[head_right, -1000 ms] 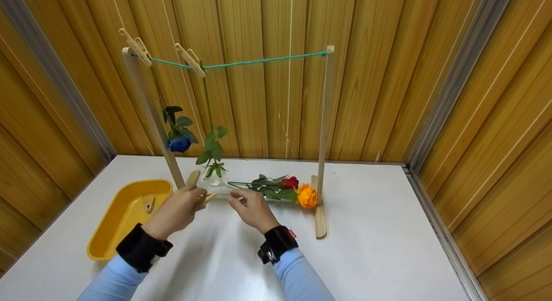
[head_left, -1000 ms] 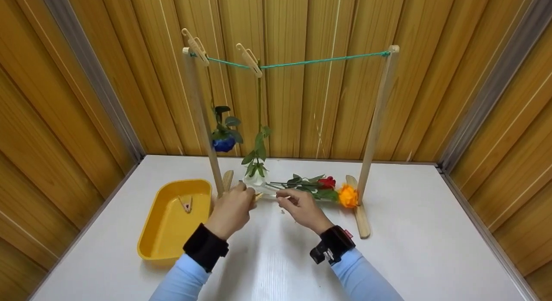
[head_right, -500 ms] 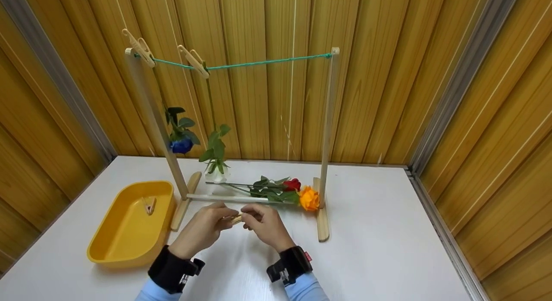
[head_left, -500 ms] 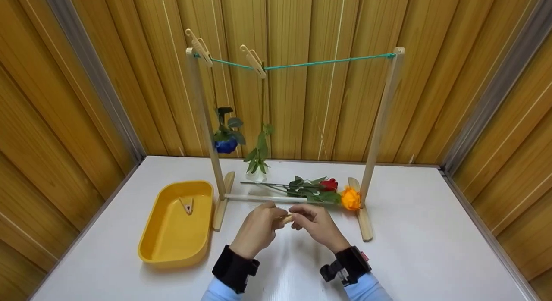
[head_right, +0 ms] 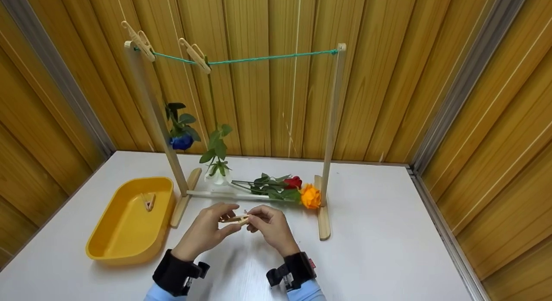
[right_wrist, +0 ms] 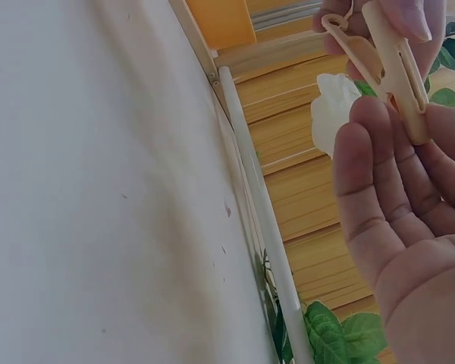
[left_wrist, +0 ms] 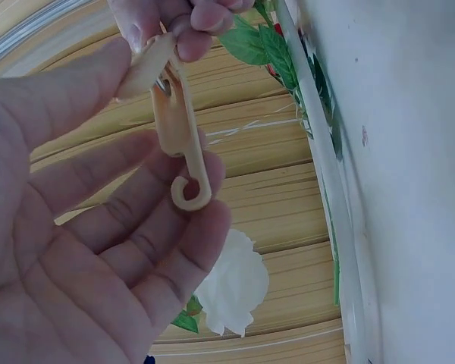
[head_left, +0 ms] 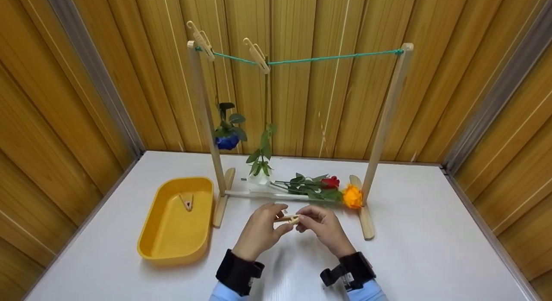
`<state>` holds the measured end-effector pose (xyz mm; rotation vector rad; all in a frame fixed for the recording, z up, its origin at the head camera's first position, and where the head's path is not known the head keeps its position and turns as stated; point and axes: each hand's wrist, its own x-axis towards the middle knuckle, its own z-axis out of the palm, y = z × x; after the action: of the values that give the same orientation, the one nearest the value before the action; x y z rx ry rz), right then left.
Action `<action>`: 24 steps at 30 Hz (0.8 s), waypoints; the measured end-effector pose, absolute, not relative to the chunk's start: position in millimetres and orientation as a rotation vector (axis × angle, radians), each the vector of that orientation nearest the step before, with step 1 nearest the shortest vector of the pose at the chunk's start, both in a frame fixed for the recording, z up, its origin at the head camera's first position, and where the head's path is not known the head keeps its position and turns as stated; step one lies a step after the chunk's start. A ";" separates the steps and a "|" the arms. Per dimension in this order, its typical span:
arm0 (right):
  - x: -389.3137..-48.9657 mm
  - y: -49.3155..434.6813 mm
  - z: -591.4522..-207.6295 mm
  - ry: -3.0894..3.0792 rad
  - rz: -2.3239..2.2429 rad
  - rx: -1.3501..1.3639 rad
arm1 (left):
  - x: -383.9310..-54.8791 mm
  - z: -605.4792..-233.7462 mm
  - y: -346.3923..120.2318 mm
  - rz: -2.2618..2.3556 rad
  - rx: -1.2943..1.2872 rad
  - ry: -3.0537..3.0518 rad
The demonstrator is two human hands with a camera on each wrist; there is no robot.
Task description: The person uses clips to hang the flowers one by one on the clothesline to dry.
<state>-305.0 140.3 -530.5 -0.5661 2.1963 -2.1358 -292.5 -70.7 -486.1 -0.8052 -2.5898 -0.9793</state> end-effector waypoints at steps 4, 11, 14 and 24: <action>-304.7 138.6 -531.4 2.183 -2.161 -0.551 | -291.9 -487.6 -73.6 -0.972 -0.797 -2.609; -303.9 136.4 -530.8 2.207 -2.129 -0.547 | -291.3 -489.5 -74.7 -0.956 -0.771 -2.566; -305.0 136.8 -531.4 2.227 -2.106 -0.562 | -291.7 -489.4 -73.8 -0.946 -0.753 -2.566; -313.9 140.6 -523.2 2.242 -2.003 -0.539 | -292.7 -491.7 -73.7 -0.904 -0.721 -2.558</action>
<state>-313.9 140.6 -523.2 -0.5393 2.2425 -2.0026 -292.7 -73.7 -491.7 -0.7210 -2.5580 -0.9043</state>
